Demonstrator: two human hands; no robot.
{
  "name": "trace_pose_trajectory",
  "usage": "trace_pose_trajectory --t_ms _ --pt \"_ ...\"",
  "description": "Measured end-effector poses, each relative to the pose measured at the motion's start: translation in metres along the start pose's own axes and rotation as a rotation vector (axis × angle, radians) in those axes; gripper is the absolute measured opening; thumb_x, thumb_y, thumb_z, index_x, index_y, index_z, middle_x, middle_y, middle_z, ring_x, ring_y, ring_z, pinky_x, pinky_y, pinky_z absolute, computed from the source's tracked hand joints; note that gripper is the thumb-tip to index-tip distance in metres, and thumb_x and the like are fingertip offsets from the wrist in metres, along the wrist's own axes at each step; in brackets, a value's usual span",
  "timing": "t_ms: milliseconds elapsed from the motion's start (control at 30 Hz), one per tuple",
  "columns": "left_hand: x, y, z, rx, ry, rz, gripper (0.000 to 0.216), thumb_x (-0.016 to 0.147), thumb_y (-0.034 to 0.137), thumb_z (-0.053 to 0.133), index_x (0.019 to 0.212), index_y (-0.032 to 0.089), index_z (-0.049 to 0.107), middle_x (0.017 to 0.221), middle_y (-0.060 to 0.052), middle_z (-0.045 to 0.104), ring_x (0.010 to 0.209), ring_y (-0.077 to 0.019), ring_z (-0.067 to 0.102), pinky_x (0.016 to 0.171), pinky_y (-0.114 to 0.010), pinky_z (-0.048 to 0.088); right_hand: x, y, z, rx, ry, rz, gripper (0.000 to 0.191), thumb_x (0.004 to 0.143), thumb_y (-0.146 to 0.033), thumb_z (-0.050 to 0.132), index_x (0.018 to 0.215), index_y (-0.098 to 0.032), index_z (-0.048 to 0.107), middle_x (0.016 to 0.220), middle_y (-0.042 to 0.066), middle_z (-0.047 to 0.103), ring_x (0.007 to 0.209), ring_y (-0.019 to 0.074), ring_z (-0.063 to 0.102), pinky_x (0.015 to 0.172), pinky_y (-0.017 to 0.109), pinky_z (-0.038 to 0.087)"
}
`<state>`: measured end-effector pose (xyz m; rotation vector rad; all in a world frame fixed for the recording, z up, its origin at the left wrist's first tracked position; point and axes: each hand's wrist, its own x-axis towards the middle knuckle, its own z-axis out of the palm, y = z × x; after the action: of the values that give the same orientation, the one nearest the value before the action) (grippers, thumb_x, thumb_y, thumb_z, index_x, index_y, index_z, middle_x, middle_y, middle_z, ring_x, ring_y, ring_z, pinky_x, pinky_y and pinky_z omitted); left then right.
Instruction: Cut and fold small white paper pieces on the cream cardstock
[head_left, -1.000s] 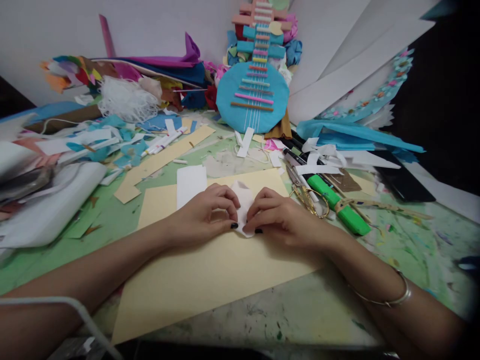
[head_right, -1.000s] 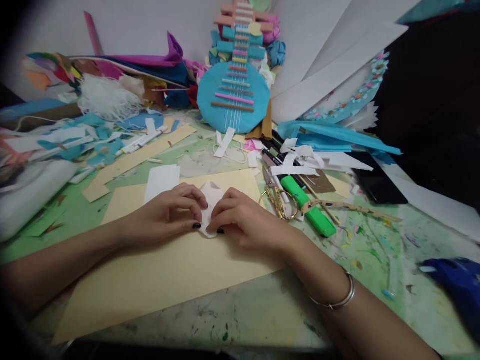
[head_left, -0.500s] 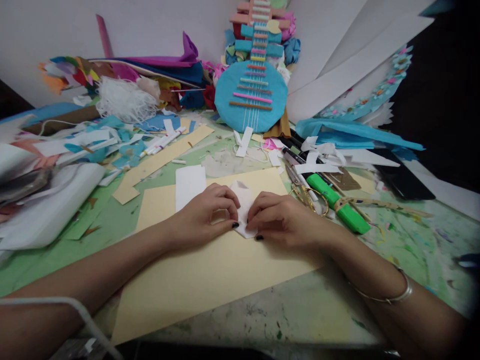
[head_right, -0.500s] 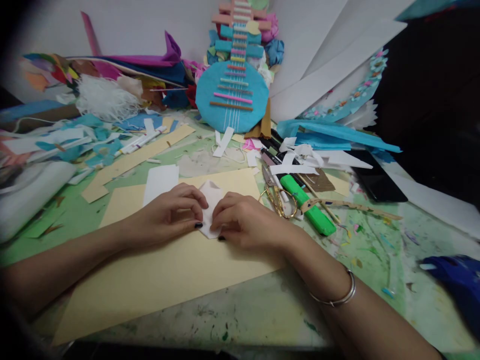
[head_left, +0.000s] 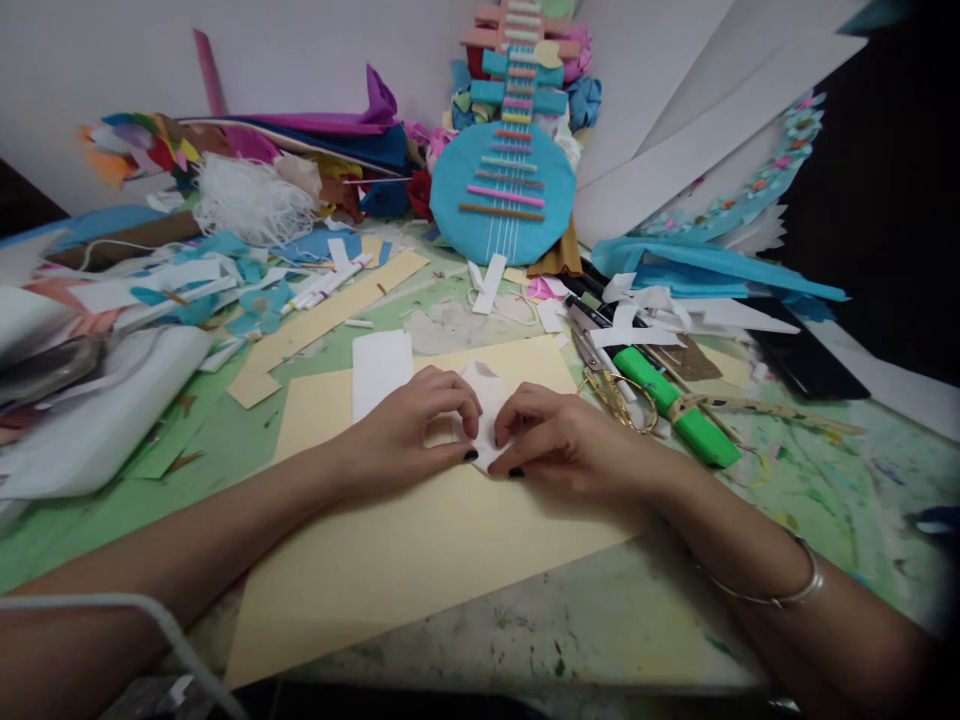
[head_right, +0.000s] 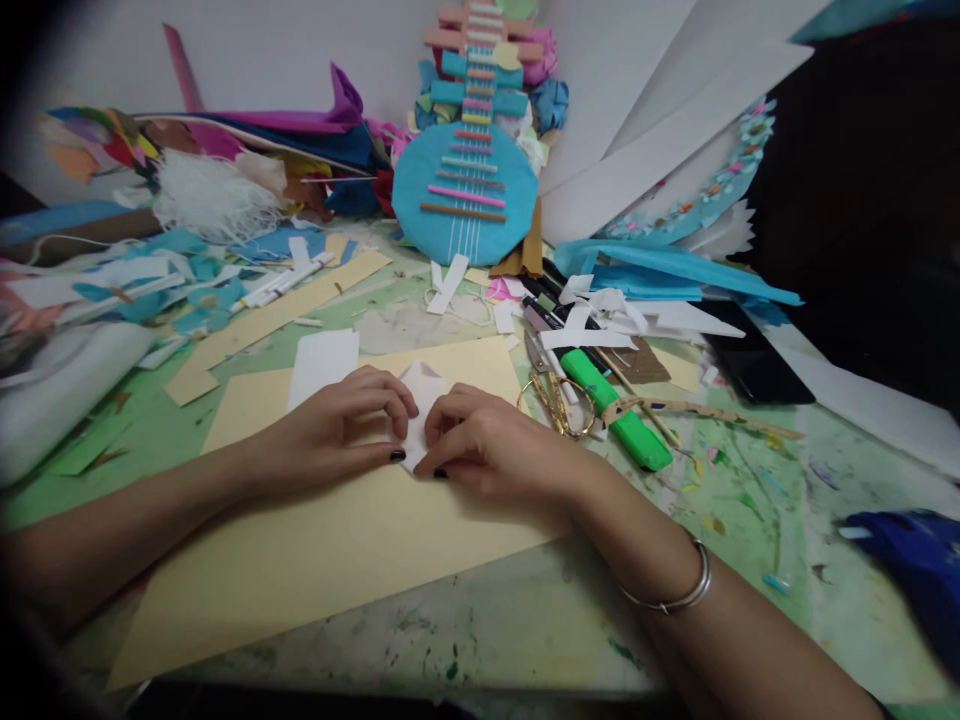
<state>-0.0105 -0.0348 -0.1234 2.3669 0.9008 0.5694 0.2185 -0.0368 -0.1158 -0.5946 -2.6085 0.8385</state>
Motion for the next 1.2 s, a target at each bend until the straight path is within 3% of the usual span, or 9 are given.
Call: trace_pose_trajectory --t_ms 400,733,1200 --pt "-0.006 0.009 0.002 0.051 0.009 0.106 0.024 0.079 0.006 0.048 0.076 0.021 0.068 0.085 -0.003 0.062 0.088 -0.0167 0.052 0.081 -0.032 0.044 0.001 0.0 -0.001 0.008 0.008 0.016 0.029 0.077 -0.004 0.059 0.094 -0.022 0.073 0.096 0.006 0.061 0.091 0.0158 0.053 0.081 0.03 0.044" --pt "-0.016 0.01 -0.003 0.255 -0.046 0.25 0.024 0.084 0.011 0.048 0.096 0.02 0.067 0.084 -0.006 0.059 0.075 -0.0144 0.053 0.065 -0.027 0.042 0.0 -0.002 -0.003 0.004 0.017 0.043 0.026 0.076 -0.004 0.06 0.091 -0.021 0.073 0.095 0.006 0.063 0.09 0.0163 0.054 0.082 0.031 0.044" --pt "-0.02 0.022 0.002 0.522 -0.03 0.406 0.021 0.086 0.013 0.044 0.094 0.015 0.063 0.079 -0.01 0.062 0.076 -0.0194 0.055 0.069 -0.034 0.044 0.003 -0.002 -0.002 0.033 0.045 0.067 0.022 0.08 -0.005 0.056 0.089 -0.018 0.07 0.091 0.006 0.064 0.091 0.0163 0.055 0.082 0.03 0.044"
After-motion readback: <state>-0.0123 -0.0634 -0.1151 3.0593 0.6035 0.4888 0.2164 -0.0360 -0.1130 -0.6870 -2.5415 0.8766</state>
